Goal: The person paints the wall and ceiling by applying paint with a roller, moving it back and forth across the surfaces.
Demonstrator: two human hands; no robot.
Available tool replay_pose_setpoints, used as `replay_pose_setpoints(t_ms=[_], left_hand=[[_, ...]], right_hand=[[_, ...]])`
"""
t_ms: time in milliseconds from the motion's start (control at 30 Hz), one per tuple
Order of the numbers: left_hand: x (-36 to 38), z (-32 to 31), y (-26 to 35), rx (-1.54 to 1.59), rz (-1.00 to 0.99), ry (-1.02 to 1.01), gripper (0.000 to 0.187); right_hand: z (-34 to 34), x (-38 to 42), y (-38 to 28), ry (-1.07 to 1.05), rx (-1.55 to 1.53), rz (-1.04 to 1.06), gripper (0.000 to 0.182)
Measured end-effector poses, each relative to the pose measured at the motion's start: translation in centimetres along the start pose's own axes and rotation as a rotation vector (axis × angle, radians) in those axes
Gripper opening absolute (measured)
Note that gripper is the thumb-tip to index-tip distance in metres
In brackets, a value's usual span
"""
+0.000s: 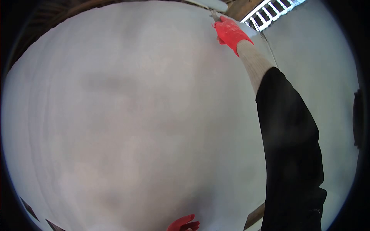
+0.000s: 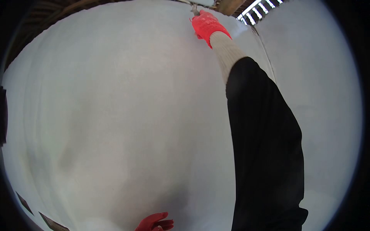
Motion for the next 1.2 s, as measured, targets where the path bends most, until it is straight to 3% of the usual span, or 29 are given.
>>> replay_pose_setpoints(t_ms=[33, 100, 233, 333, 433, 467, 567, 700, 767, 800, 833, 900, 967, 1000, 1100, 1133, 1200], left_hand=[[0.1, 0.7, -0.7, -0.005, 0.027, -0.001, 0.037], [0.1, 2.5, -2.3, -0.002, 0.086, -0.003, 0.036], [-0.6, 7.3, -6.1, 0.067, 0.250, -0.050, 0.036], [-2.0, 11.2, -8.9, -0.091, 0.198, -0.179, 0.037], [-3.8, 16.2, -12.2, 0.042, 0.379, -0.378, 0.045], [-5.1, 21.0, -12.2, -0.144, 0.492, -0.537, 0.046], [-11.4, 18.9, -12.4, -0.128, 0.687, -0.673, 0.055], [-16.9, 17.7, -22.8, -0.150, 0.867, -0.688, 0.063], [-16.1, 17.2, -26.7, -0.140, 0.896, -0.759, 0.063], [-15.0, 16.7, -28.4, -0.145, 0.891, -0.814, 0.065], [-13.7, 16.3, -30.3, -0.211, 0.961, -0.840, 0.064], [-10.4, 16.4, -33.8, 0.064, 1.312, -0.743, 0.062], [-7.0, 18.8, -35.9, 0.091, 1.369, -0.578, 0.054], [-2.1, 16.1, -38.7, 0.113, 1.426, -0.532, 0.048], [1.7, 16.6, -43.2, 0.168, 1.510, -0.426, 0.036], [2.8, 16.5, -45.2, 0.207, 1.524, -0.387, 0.030], [8.5, 12.2, -49.2, 0.233, 1.530, -0.288, 0.024]], right_hand=[[-0.5, 1.9, 0.5, -0.009, 0.007, -0.022, 0.029], [-1.3, 5.9, -0.6, 0.019, -0.163, 0.123, 0.028], [-3.5, 19.7, -5.4, -0.111, -0.199, 0.072, 0.024], [-6.2, 29.4, -1.9, -0.029, -0.054, -0.038, 0.038], [-10.7, 45.8, -1.2, -0.052, -0.126, -0.166, 0.049], [-12.4, 54.9, -2.8, 0.119, -0.053, -0.274, 0.050], [-15.2, 61.3, -1.8, -0.091, -0.007, -0.499, 0.048], [-17.6, 73.5, 1.4, -0.281, 0.072, -0.952, 0.050], [-16.9, 77.6, -0.9, -0.394, 0.149, -1.018, 0.052], [-16.1, 80.3, -2.1, -0.411, 0.127, -1.163, 0.052], [-16.2, 78.9, -3.4, -0.466, 0.109, -1.234, 0.044], [-15.7, 80.3, -5.3, -0.499, 0.164, -1.274, 0.045], [-16.2, 86.7, -7.3, -0.489, 0.074, -1.284, 0.046], [-11.8, 90.0, -9.3, -0.485, 0.071, -1.302, 0.047], [-10.9, 92.4, -10.3, -0.605, 0.003, -1.367, 0.051], [-10.3, 93.2, -10.5, -0.555, -0.026, -1.372, 0.050], [-4.0, 99.1, -12.1, -0.533, -0.068, -1.399, 0.051]])
Point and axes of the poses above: each hand's wrist, its own x-axis away from the middle knuckle, its own z-axis out of the back of the hand, y = z × x, the point moved 8 cm from there along -x, towards the middle knuckle, and after that the axes turned 15 degrees about z, right-handed, at the moved point
